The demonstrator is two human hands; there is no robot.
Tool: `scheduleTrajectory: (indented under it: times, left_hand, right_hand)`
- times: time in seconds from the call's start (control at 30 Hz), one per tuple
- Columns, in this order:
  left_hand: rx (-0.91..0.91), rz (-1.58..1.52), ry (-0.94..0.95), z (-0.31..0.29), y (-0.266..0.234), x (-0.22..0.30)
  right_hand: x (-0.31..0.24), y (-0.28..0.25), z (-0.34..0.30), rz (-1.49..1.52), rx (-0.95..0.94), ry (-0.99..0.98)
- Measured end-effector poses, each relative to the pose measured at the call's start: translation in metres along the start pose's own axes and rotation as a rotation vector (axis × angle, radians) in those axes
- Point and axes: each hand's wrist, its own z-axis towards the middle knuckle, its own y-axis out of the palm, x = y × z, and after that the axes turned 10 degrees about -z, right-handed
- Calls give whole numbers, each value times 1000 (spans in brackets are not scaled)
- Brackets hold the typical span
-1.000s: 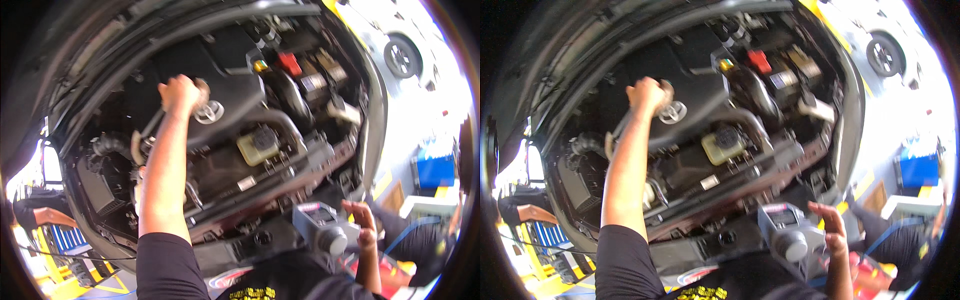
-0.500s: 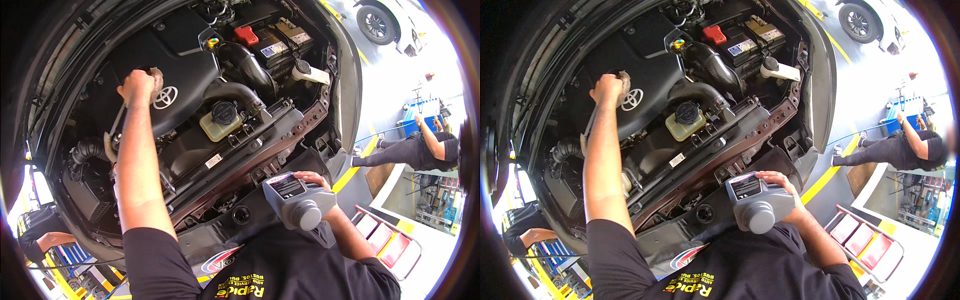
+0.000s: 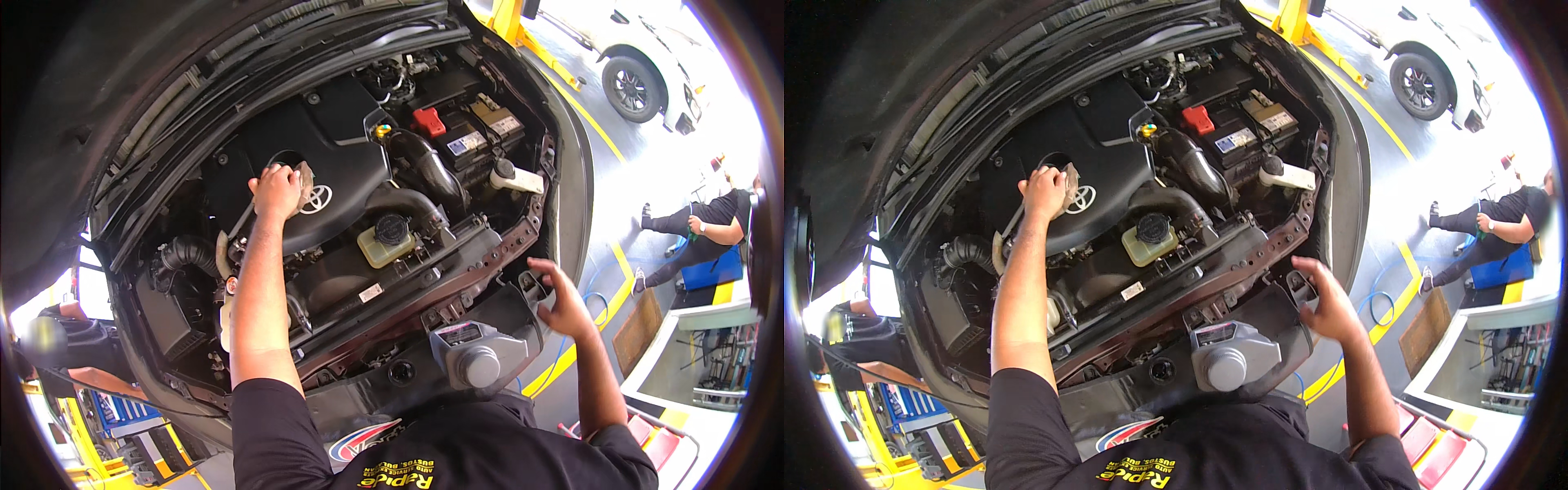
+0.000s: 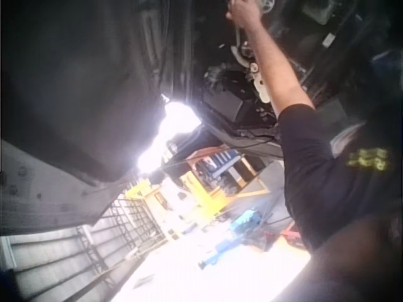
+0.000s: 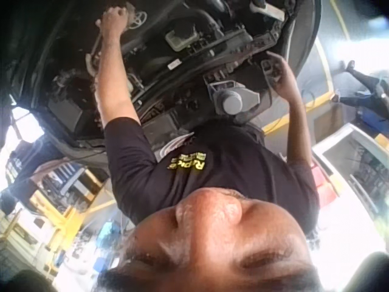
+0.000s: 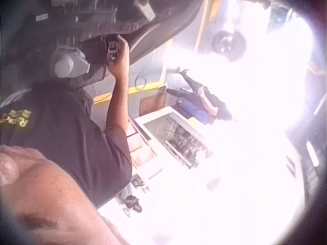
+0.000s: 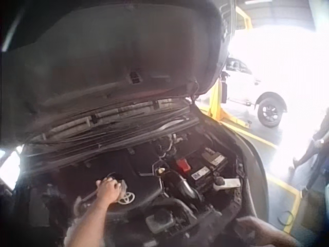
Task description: The person cleans the engine bay of a car using a spray nozzle and a cloth. They wipe various components including the engine cover, battery, and fluid reservoirs. The person then pours engine oil into the engine and continues wiping the engine bay.
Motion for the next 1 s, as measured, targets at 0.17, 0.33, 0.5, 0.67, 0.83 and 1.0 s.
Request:
scheduleTrajectory:
  times: [0.17, 0.33, 0.5, 0.67, 0.83, 1.0]
  left_hand:
    - [356, -985, -318, -6, -11, 15]
    - [558, -2349, -486, -72, -23, 66]
    - [353, -2627, -665, -106, -24, 117]
    - [248, -2782, -735, -87, -17, 167]
    - [249, -2810, -816, -83, -25, 173]
    - [369, -2681, -542, -91, -24, 147]
  right_hand:
    - [-20, 4, 164, 33, 104, -419]
    - [-76, 57, 362, 11, 232, -418]
    - [-95, 98, 446, -457, 43, -267]
    - [-88, 104, 458, -481, -41, -338]
    - [-141, 5, 436, -806, -31, -321]
    - [-162, -145, 317, -543, 469, -675]
